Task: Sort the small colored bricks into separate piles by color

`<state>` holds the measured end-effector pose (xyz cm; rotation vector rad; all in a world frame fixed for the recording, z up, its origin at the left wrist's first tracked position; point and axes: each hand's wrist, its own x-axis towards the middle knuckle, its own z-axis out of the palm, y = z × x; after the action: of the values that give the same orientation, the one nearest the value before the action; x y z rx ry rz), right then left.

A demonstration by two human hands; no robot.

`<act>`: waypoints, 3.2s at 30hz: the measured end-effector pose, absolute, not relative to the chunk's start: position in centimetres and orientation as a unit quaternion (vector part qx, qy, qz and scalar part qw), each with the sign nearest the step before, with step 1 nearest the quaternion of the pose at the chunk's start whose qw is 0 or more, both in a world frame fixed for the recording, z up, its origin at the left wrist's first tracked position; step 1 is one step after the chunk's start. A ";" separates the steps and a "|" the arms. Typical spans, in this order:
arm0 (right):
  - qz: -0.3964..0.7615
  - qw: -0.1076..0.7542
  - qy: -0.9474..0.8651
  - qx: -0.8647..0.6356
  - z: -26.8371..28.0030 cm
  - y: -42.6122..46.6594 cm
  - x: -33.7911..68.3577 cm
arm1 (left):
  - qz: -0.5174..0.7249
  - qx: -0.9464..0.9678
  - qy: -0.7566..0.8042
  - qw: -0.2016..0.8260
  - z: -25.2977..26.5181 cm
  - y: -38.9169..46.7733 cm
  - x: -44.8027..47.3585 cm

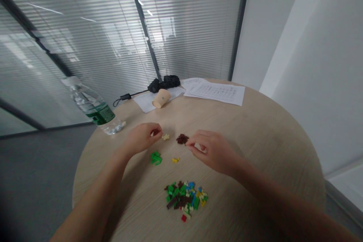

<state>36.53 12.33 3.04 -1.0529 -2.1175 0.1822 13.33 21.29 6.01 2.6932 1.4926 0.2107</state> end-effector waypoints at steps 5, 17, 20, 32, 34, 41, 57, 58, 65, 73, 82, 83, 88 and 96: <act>0.089 0.327 -0.848 -0.407 2.5 12.4 36.4 | 0.002 0.870 0.493 0.026 5.1 21.5 13.5; 0.249 0.182 -0.902 -0.302 2.4 11.8 35.6 | -0.027 0.868 0.496 0.024 4.3 22.0 13.4; 0.252 0.181 -0.903 -0.297 2.4 11.7 35.4 | 0.002 0.870 0.493 0.019 4.3 22.0 13.3; 0.228 0.178 -0.908 -0.302 2.0 11.5 35.0 | 0.116 0.912 0.384 0.079 3.1 22.1 14.0; 0.217 0.194 -0.902 -0.317 2.2 11.6 35.0 | 0.111 0.913 0.382 0.089 3.0 22.1 14.2; 0.190 0.288 -0.819 -0.459 2.7 12.2 35.7 | 0.099 0.906 0.404 0.075 2.9 22.2 14.0; 0.493 0.391 -0.622 -0.467 2.4 12.9 35.8 | 0.240 0.923 0.206 0.217 4.9 17.8 17.5; 0.499 0.397 -0.615 -0.464 2.3 12.9 35.8 | 0.245 0.923 0.206 0.212 4.9 17.8 17.5; 0.493 0.406 -0.614 -0.464 1.8 13.0 35.8 | 0.269 0.932 0.194 0.145 5.0 17.5 17.3; 0.444 0.392 -0.649 -0.478 1.4 13.1 36.0 | 0.261 0.932 0.240 0.068 5.5 19.1 16.0; 0.264 0.194 -0.883 -0.337 2.8 11.9 36.1 | 0.092 0.901 0.424 -0.024 5.1 21.9 13.1; 0.274 0.185 -0.887 -0.322 2.8 11.8 36.1 | 0.077 0.897 0.435 -0.020 5.0 21.9 13.1; 0.300 0.167 -0.897 -0.280 2.7 11.7 36.3 | 0.048 0.889 0.455 -0.007 4.4 22.0 13.4; 0.318 0.145 -0.895 -0.279 2.0 12.0 36.4 | 0.038 0.882 0.469 -0.004 4.3 22.1 13.5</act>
<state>36.40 12.01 2.01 -0.8034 -2.5775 0.9156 13.48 22.09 4.30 2.7785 1.4786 0.1191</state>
